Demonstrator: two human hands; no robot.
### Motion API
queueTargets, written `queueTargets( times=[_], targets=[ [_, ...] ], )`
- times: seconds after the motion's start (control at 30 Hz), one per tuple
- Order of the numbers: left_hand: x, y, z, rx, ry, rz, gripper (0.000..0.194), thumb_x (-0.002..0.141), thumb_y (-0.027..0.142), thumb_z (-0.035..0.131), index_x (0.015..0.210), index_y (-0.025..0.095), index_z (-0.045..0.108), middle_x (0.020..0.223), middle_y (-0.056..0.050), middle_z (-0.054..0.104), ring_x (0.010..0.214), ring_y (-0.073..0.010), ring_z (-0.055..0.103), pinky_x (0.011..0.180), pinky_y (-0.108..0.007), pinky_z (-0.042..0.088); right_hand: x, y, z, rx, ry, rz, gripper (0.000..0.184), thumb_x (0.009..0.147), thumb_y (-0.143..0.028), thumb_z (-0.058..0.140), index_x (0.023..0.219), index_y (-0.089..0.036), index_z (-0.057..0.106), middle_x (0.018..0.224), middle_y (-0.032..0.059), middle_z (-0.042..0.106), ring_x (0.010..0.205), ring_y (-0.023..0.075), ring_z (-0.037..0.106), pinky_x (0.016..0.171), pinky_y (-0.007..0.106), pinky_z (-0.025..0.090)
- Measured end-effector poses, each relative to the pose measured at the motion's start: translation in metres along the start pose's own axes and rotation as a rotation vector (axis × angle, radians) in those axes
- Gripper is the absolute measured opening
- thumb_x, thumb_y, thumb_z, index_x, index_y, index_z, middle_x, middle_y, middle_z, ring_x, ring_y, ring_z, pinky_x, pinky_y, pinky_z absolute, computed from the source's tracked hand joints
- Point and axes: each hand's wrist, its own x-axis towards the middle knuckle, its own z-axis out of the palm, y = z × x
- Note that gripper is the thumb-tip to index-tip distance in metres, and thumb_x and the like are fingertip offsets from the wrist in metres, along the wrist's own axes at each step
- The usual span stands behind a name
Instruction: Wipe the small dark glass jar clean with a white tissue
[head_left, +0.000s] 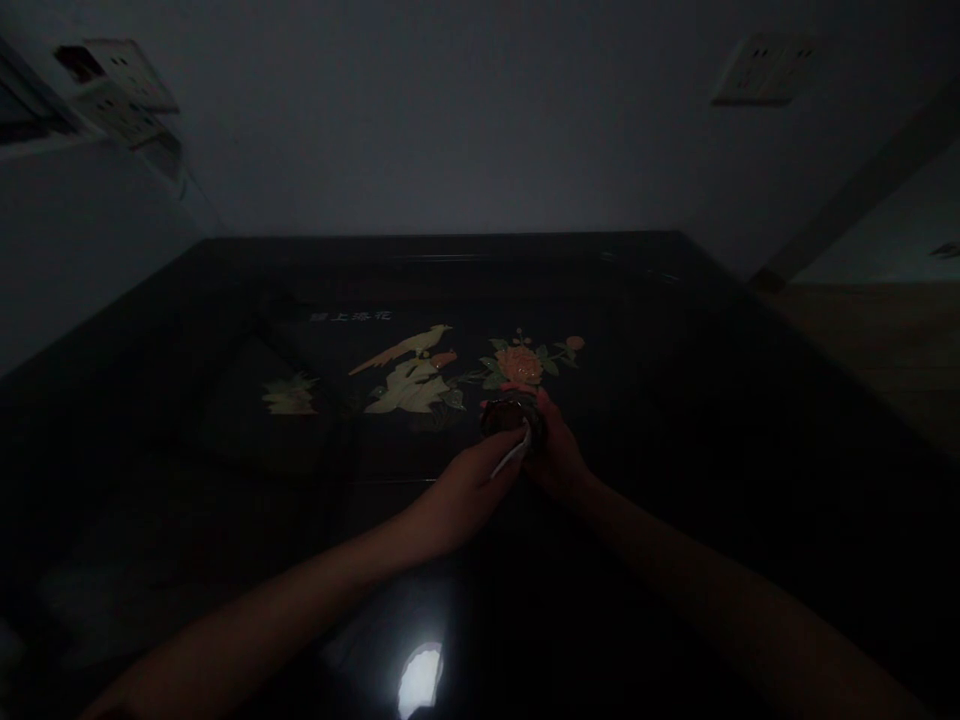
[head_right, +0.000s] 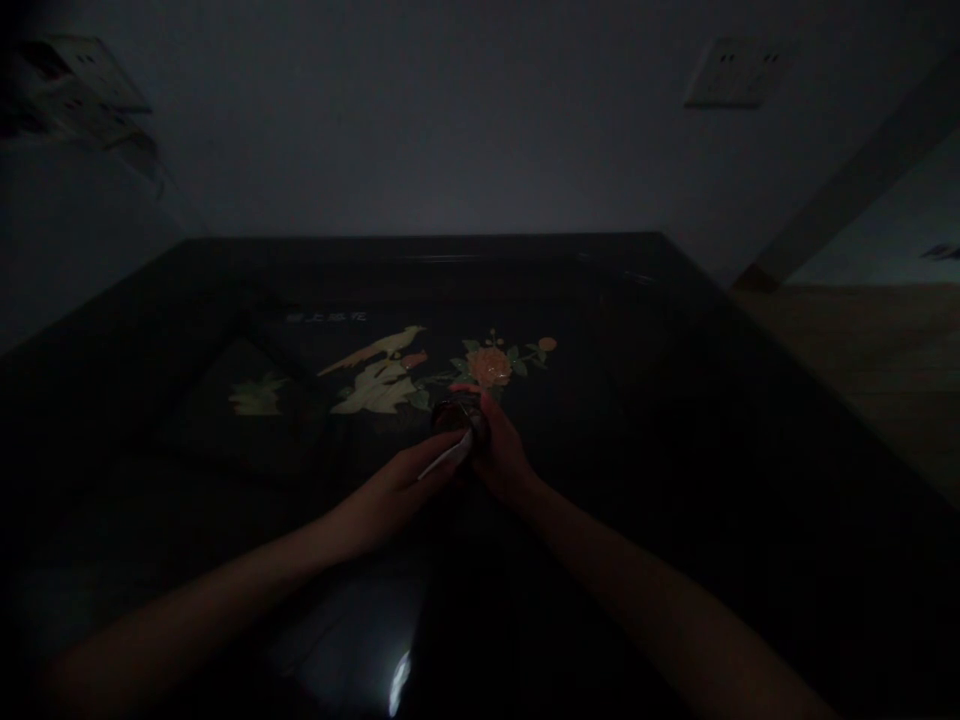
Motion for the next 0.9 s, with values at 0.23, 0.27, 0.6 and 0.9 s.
queueTargets(
  times=[0.23,0.27,0.6,0.9],
  targets=[
    [-0.006,-0.003,0.007,0.409,-0.095,0.033,0.048,0.087,0.003,0.040,0.133,0.014,0.044,0.126,-0.012,0.062,0.112,-0.0202,0.062,0.096,-0.033,0.050,-0.001,0.000,-0.003,-0.028,0.003,-0.008,0.040,0.075,-0.056,0.067,0.097,-0.023,0.067,0.080,0.0012,0.073,0.071,0.0194,0.066,0.068,0.032,0.052],
    [-0.007,-0.003,0.007,0.481,-0.107,0.042,0.053,0.084,0.001,0.040,0.135,0.014,0.040,0.130,-0.013,0.060,0.115,-0.0211,0.061,0.098,-0.034,0.050,-0.001,0.000,-0.003,-0.036,0.002,-0.016,0.040,0.075,-0.056,0.067,0.097,-0.023,0.067,0.080,0.0013,0.072,0.070,0.0193,0.066,0.068,0.032,0.051],
    [-0.006,-0.010,-0.003,1.026,-0.112,0.206,0.041,0.093,0.008,0.038,0.133,0.012,0.045,0.138,-0.014,0.054,0.123,-0.0241,0.055,0.089,-0.038,0.054,0.006,0.003,-0.009,0.025,-0.022,0.011,0.036,0.078,-0.054,0.063,0.096,-0.023,0.067,0.078,-0.0002,0.072,0.071,0.0179,0.066,0.069,0.030,0.051],
    [-0.003,-0.014,-0.008,1.045,-0.138,0.209,0.043,0.093,0.007,0.039,0.135,0.011,0.044,0.143,-0.014,0.050,0.135,-0.0237,0.043,0.095,-0.037,0.052,0.007,0.005,-0.011,0.081,-0.007,0.023,0.034,0.080,-0.052,0.061,0.098,-0.024,0.065,0.080,-0.0005,0.072,0.071,0.0170,0.066,0.069,0.029,0.051]
  ],
)
